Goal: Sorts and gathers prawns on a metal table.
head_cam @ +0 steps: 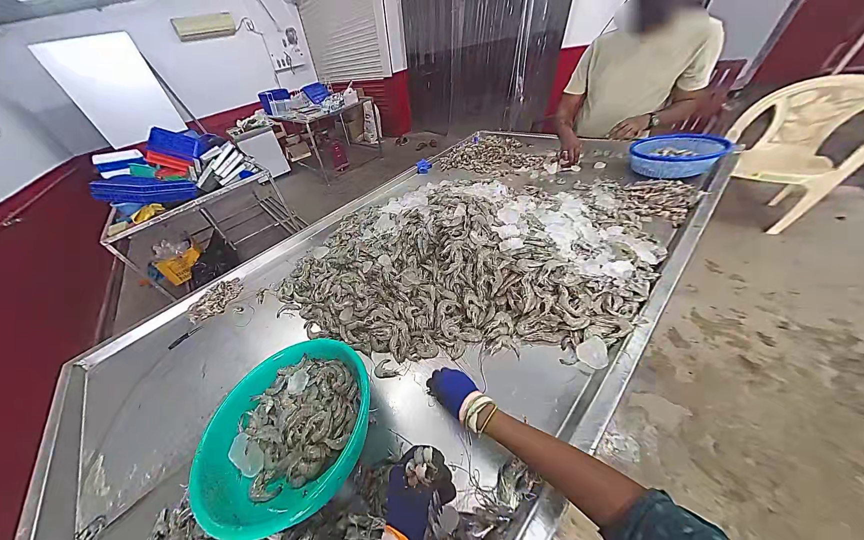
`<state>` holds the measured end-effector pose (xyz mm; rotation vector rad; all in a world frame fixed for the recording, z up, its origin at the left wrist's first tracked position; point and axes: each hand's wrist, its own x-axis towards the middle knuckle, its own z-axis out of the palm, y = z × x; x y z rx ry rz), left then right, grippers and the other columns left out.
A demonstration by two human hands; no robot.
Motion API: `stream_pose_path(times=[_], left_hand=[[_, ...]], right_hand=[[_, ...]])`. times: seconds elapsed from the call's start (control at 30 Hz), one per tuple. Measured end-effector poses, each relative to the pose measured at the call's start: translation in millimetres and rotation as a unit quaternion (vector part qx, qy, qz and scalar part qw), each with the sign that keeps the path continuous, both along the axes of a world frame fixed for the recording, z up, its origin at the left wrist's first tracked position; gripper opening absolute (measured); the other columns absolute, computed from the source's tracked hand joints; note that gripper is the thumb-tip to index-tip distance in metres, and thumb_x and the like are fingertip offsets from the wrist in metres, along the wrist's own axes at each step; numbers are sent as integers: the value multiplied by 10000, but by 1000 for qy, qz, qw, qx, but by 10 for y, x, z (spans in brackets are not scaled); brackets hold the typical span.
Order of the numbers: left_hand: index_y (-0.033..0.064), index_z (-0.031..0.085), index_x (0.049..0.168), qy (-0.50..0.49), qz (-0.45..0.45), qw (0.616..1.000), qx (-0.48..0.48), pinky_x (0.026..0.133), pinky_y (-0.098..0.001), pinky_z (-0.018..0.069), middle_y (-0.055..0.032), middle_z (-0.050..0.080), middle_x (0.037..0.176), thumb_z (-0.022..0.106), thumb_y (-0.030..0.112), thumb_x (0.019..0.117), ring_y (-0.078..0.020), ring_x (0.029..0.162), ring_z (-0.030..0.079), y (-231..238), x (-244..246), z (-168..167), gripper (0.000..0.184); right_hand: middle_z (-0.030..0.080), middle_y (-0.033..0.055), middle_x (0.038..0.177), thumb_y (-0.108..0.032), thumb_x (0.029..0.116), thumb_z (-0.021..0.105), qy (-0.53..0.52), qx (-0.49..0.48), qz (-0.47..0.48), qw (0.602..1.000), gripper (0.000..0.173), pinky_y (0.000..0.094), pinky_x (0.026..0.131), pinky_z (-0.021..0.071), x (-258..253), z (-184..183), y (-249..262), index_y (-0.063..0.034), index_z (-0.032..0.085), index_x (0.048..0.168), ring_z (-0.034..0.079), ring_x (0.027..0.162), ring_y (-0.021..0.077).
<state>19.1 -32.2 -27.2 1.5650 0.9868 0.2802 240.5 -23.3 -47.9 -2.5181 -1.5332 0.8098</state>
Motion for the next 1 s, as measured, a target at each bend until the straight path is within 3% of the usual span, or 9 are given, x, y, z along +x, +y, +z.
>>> stream_pose_path(times=[0.1,0.2,0.3,0.47,0.6,0.73,0.87,0.93,1.0], left_hand=[[-117,564,1287,-116,54,989,-74,869,-398,641,-219,709,1196,691,-53,891,-260,1047,738,69,-2,-173,421],[-94,535,1369,9,52,999,-7,1046,-391,535,-226,631,1336,734,66,909,-255,1231,635,128,-46,-95,526],[-74,544,1394,152,4,987,54,1155,-478,402,-276,585,1387,750,168,922,-357,1335,543,123,40,-98,569],[-110,485,1419,126,-92,987,-24,1175,-452,373,-274,528,1451,569,120,1042,-335,1381,490,-27,144,-34,450],[-82,463,1448,166,-136,976,-27,1156,-470,391,-273,527,1449,631,110,1008,-339,1363,507,-140,194,-39,509],[-41,542,1408,117,-199,973,14,1112,-424,460,-210,627,1348,738,102,894,-254,1264,599,-120,224,-223,569],[-24,549,1409,55,-117,992,-2,1080,-381,495,-184,651,1322,773,42,856,-212,1220,629,-63,31,-93,600],[-67,497,1413,47,-48,997,-32,1067,-358,497,-208,618,1339,775,23,866,-204,1223,612,-1,-30,-102,620],[-48,576,1316,10,2,1000,-30,970,-308,557,-155,676,1207,813,65,830,-136,1090,660,59,-73,-260,553]], right_hand=[[630,276,1302,25,983,532,30,-46,-41,998,333,646,934,526,-274,19,-116,17,606,1308,631,1192,470],[666,240,1247,-38,871,666,122,-19,-29,992,516,650,913,533,-421,11,-488,-61,575,1379,662,1130,439],[693,226,1143,-9,868,683,226,166,13,960,293,543,928,539,-498,65,-837,11,718,1158,676,1052,362],[737,174,1036,-63,865,768,316,295,-19,901,209,456,862,586,-486,165,-1179,23,740,1053,715,911,260],[732,235,995,-47,898,711,265,265,0,927,186,527,893,550,-554,326,-1362,82,729,1029,707,950,341],[695,295,1158,7,939,591,165,164,-12,972,214,642,983,482,-368,321,-1340,75,715,1100,653,1141,462],[680,202,1284,-236,938,723,127,20,-44,991,323,627,1029,486,209,13,-1320,-80,741,1220,634,1208,404],[712,230,1196,-261,991,641,80,-6,-118,990,286,648,993,488,551,132,-1179,-39,745,1139,654,1172,423],[686,260,1240,-278,1004,609,21,6,-237,971,328,652,988,496,969,175,-923,-27,715,1186,643,1196,443]])
